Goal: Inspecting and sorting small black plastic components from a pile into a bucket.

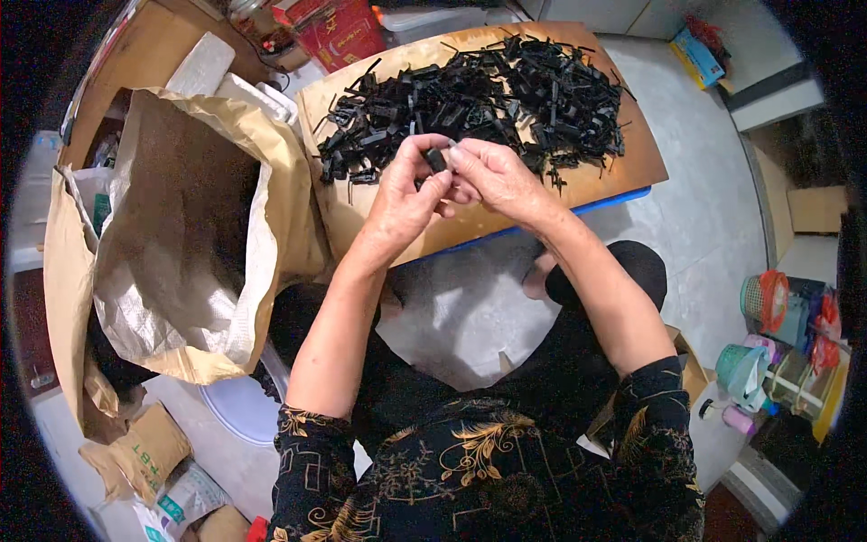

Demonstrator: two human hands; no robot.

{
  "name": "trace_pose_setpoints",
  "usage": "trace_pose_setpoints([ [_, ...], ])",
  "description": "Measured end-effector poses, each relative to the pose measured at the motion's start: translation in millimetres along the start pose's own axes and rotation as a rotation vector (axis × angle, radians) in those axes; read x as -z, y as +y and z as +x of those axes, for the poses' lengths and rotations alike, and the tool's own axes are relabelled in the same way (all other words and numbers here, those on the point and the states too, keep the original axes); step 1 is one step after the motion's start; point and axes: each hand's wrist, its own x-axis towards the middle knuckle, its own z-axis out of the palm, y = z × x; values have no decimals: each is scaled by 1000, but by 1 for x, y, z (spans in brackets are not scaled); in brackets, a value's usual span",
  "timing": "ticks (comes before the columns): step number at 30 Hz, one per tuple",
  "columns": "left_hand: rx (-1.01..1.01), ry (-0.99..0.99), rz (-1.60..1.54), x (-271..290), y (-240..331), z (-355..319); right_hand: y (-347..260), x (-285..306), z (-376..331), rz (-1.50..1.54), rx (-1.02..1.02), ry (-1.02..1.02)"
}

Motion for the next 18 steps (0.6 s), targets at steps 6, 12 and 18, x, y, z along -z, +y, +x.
trace_pose_setpoints([
  [6,52,20,56,9,2,4,11,-7,3,-21,26,23],
  [12,41,30,146,16,-1,8,5,-14,8,-148,-36,17],
  [18,-76,146,364,21,-13,9,13,-22,18,-362,50,114],
])
